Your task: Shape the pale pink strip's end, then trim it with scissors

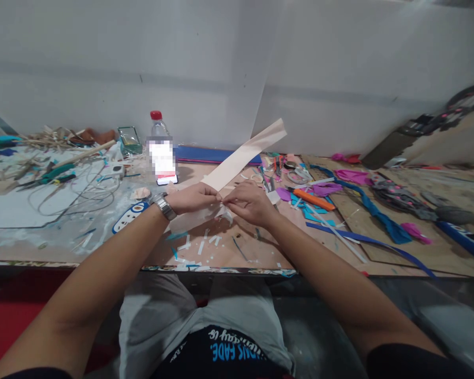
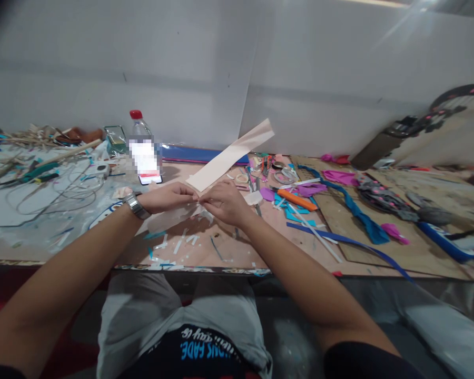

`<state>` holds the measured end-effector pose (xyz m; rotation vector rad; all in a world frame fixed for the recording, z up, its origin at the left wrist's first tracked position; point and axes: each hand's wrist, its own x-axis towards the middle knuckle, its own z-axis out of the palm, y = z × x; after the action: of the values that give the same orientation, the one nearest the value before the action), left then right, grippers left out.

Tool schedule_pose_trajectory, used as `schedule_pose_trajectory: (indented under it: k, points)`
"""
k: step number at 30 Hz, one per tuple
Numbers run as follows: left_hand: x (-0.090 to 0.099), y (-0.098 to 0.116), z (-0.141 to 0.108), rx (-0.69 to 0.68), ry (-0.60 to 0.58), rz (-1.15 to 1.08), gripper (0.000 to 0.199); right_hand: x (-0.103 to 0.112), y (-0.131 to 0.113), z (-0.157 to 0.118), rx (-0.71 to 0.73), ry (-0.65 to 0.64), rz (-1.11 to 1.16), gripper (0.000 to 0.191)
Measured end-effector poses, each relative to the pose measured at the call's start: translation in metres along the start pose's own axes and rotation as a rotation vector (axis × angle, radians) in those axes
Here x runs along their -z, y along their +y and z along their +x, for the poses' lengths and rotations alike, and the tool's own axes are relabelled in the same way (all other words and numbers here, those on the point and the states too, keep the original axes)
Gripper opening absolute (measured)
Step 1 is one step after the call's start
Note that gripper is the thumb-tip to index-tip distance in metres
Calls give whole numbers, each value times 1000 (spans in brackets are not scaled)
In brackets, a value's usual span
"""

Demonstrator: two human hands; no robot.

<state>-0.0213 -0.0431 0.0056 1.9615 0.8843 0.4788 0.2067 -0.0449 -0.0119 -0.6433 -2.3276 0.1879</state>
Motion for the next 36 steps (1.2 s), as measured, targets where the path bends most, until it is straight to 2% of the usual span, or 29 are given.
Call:
schedule_pose_trajectory:
  k: [4, 10, 19, 25, 31, 36]
  points:
    - [-1, -1, 0, 21, 29, 45, 29, 0, 0, 0, -42, -6, -28, 11]
    - [-1, -1, 1, 57, 23, -28, 32, -2, 1, -1, -27, 30, -51, 7]
    - [-1, -5, 3, -4, 29, 27, 34, -2, -1, -1, -38, 2, -57, 12]
    - [-3, 2, 1, -90, 91, 270, 36, -2, -3, 0, -108, -90, -80, 12]
    - [-16, 3, 3, -192, 256, 570, 28, -3, -5, 0, -264, -179, -133, 13]
    - [-17, -2, 4, -244, 308, 749, 27, -5, -1, 0, -321, -181, -68, 15]
